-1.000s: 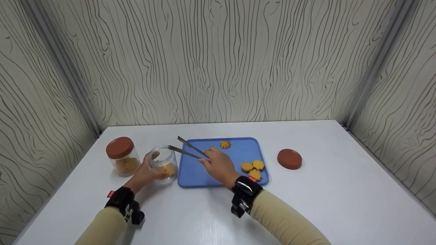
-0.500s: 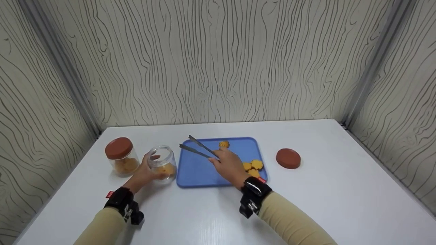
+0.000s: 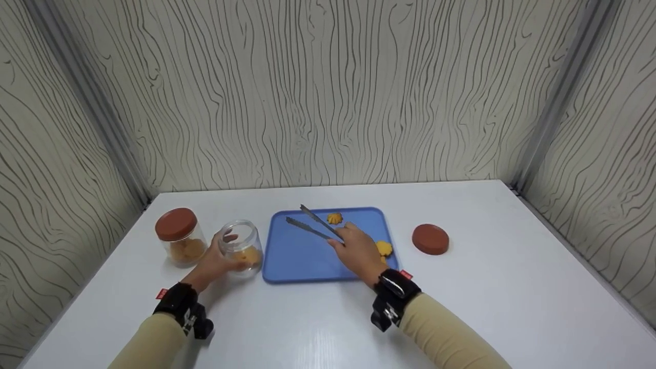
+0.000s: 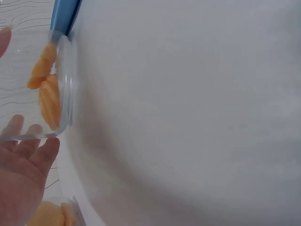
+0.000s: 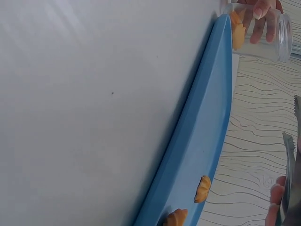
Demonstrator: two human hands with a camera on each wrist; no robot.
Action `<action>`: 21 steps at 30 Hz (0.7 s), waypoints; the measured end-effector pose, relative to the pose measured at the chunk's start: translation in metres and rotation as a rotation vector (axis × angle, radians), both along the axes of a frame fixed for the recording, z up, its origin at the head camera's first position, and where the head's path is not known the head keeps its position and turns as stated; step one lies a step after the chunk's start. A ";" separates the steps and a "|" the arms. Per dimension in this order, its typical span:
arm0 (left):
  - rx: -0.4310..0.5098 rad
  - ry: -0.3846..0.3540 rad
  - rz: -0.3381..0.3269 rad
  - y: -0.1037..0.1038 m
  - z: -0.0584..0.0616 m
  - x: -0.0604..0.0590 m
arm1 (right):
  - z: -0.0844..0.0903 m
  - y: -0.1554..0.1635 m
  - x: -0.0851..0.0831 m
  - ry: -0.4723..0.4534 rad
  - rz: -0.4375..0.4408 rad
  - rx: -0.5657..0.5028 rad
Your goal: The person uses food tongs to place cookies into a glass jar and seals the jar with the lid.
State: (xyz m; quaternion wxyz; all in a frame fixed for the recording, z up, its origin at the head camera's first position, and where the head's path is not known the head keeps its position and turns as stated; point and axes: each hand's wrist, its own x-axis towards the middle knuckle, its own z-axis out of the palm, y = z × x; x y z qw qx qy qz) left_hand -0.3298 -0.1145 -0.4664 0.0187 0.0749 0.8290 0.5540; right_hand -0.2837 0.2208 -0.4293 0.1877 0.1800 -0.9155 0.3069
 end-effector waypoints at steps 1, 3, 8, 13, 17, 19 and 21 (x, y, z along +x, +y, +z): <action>0.001 -0.004 0.002 0.000 0.000 0.000 | -0.001 0.002 0.000 0.002 -0.009 0.007; 0.005 -0.007 0.003 0.000 -0.001 -0.001 | -0.002 0.005 0.000 -0.002 -0.028 0.008; 0.021 0.009 0.003 0.000 -0.003 -0.002 | -0.003 0.012 0.001 -0.032 -0.063 0.000; 0.018 0.009 0.006 0.000 -0.003 -0.001 | -0.004 0.018 0.002 -0.073 -0.082 0.000; 0.009 -0.001 0.009 0.001 -0.003 -0.001 | -0.005 0.022 0.001 -0.100 -0.090 0.008; 0.012 0.000 0.009 0.001 -0.003 -0.001 | -0.005 0.024 0.002 -0.113 -0.095 0.010; 0.015 0.001 0.011 0.002 -0.003 -0.001 | -0.006 0.026 0.001 -0.125 -0.105 0.014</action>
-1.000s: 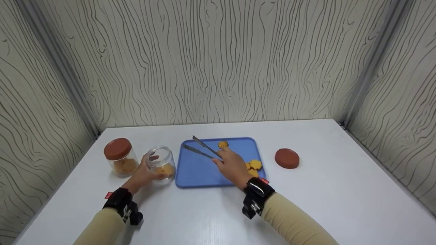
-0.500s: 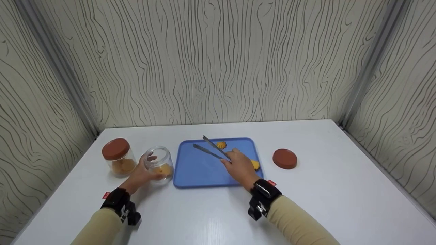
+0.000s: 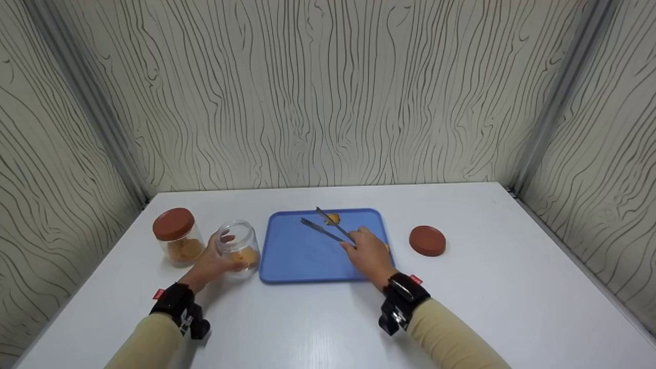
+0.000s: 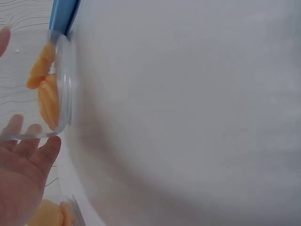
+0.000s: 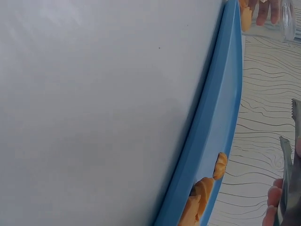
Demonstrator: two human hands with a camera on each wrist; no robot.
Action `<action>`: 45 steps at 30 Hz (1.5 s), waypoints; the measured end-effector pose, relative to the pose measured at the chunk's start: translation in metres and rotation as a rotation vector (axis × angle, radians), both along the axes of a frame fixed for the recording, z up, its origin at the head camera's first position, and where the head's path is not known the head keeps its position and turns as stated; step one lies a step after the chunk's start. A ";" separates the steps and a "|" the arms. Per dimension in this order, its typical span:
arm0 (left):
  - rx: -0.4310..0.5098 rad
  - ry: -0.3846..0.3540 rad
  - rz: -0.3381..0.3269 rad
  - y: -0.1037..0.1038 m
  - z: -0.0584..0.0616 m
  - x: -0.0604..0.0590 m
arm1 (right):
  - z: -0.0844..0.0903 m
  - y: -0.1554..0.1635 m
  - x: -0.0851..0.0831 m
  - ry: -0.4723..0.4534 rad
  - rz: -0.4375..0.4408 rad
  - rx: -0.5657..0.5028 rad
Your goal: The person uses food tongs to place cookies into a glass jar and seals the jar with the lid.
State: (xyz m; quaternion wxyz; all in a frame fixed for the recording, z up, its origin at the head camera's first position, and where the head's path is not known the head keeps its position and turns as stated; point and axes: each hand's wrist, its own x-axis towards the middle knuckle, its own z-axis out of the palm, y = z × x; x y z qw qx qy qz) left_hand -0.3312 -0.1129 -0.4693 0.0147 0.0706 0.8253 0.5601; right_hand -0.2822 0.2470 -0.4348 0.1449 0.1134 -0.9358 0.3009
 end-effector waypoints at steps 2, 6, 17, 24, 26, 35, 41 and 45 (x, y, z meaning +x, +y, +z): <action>0.003 0.001 0.000 0.000 0.000 0.000 | 0.000 0.001 0.000 -0.008 -0.010 0.003; -0.002 0.010 -0.001 -0.001 0.000 0.000 | 0.000 0.002 0.000 -0.022 -0.020 0.001; -0.005 0.016 -0.004 -0.002 0.000 0.000 | -0.002 0.006 0.000 -0.034 -0.024 0.028; -0.006 0.004 0.000 -0.001 0.000 0.000 | -0.006 0.010 0.000 -0.036 -0.040 0.039; -0.003 -0.002 0.001 -0.001 0.000 0.000 | -0.007 0.010 0.000 -0.053 -0.045 0.029; 0.010 -0.006 0.004 0.000 -0.001 -0.001 | -0.007 0.012 -0.001 -0.127 -0.083 -0.006; -0.003 -0.009 0.009 0.000 -0.002 0.000 | -0.007 0.013 -0.001 -0.137 -0.121 0.035; -0.001 0.011 -0.002 -0.001 -0.001 0.001 | -0.007 0.013 -0.001 -0.170 -0.126 0.020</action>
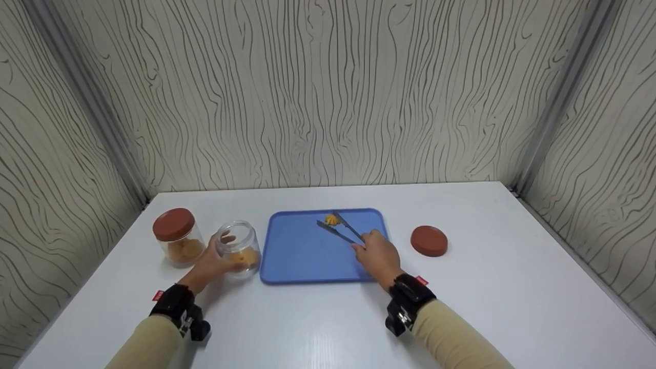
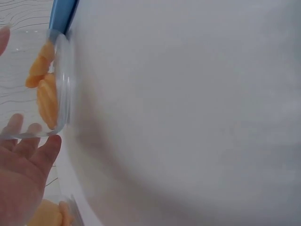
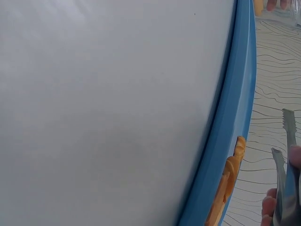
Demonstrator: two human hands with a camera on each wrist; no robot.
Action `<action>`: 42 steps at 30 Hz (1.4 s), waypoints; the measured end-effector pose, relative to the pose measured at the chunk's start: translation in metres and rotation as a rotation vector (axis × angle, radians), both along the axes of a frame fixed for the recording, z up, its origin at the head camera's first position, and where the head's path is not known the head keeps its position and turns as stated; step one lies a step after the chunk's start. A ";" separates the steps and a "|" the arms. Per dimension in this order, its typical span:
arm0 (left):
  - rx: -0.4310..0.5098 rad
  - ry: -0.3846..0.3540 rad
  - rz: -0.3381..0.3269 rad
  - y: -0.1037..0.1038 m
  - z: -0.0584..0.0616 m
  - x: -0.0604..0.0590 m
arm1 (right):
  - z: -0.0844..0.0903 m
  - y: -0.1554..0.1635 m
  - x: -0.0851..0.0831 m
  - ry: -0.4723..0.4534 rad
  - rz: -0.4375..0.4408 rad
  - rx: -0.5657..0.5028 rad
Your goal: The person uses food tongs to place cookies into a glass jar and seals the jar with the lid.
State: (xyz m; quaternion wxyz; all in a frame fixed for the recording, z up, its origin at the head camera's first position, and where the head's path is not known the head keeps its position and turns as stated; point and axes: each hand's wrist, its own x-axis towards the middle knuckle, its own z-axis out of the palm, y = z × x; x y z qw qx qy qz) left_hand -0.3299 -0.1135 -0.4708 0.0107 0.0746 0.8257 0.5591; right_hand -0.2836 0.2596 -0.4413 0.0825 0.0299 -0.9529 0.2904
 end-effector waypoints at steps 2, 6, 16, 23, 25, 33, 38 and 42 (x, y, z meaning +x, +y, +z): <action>-0.001 0.004 -0.004 -0.001 0.000 0.000 | 0.000 0.000 -0.001 -0.015 -0.001 -0.004; -0.003 -0.011 -0.002 -0.002 0.000 0.000 | 0.000 0.000 -0.004 -0.044 -0.018 0.014; -0.008 -0.038 -0.001 -0.001 0.002 -0.001 | 0.000 0.001 -0.011 -0.108 -0.060 0.088; 0.001 -0.055 -0.004 -0.001 0.003 -0.002 | 0.001 0.001 -0.016 -0.139 -0.071 0.061; -0.002 -0.054 -0.005 -0.001 0.004 -0.002 | 0.001 0.001 -0.017 -0.140 -0.071 0.054; -0.065 0.013 -0.020 -0.002 0.003 -0.001 | -0.002 0.000 -0.022 -0.072 -0.035 0.111; -0.066 0.002 -0.016 -0.002 0.004 -0.001 | -0.001 -0.003 -0.024 -0.092 -0.048 0.113; -0.054 -0.006 -0.019 -0.002 0.005 0.000 | 0.000 -0.005 -0.024 -0.102 -0.053 0.097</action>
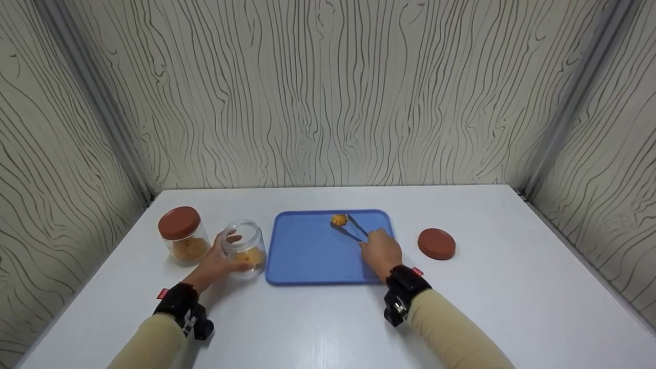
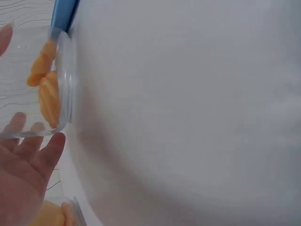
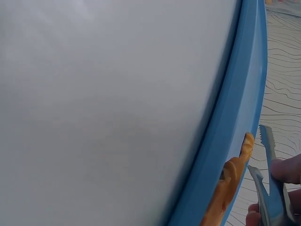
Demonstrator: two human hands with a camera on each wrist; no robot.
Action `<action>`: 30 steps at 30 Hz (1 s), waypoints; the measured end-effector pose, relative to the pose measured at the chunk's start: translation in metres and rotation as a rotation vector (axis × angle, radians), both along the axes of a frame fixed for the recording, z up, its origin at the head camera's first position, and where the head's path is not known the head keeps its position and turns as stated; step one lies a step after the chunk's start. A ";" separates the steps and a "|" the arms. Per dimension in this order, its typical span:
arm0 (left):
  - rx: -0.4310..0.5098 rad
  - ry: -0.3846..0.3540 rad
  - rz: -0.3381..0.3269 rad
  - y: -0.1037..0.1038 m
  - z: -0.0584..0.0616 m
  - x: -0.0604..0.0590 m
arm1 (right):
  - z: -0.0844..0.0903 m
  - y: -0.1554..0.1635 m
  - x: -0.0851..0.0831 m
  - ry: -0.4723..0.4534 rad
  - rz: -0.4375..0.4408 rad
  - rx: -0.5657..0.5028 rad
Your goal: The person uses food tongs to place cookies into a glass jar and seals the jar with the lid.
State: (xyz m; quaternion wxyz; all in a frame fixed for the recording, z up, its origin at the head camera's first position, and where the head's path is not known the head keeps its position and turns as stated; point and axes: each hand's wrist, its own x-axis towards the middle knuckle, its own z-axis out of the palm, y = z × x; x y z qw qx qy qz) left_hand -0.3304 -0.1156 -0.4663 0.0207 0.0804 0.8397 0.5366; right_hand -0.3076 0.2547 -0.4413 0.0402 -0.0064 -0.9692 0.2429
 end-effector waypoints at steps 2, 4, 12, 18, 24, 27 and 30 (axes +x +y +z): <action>0.002 0.001 0.000 0.000 -0.001 0.000 | -0.001 -0.001 -0.001 -0.001 -0.001 -0.013; -0.001 0.003 -0.001 -0.001 -0.001 0.000 | -0.001 -0.001 -0.001 -0.001 -0.002 -0.027; 0.012 -0.007 -0.010 -0.002 -0.002 -0.002 | -0.004 -0.004 -0.006 -0.019 -0.023 -0.049; 0.024 -0.001 -0.017 -0.002 -0.005 -0.003 | -0.007 -0.006 -0.010 0.002 -0.026 -0.006; 0.031 0.001 -0.016 -0.001 -0.005 -0.003 | -0.008 -0.008 -0.014 0.030 -0.031 0.035; 0.031 0.006 -0.010 -0.001 -0.006 -0.004 | -0.008 -0.010 -0.016 0.059 -0.020 0.059; 0.035 0.007 -0.005 -0.002 -0.006 -0.004 | -0.008 -0.012 -0.017 0.084 -0.004 0.089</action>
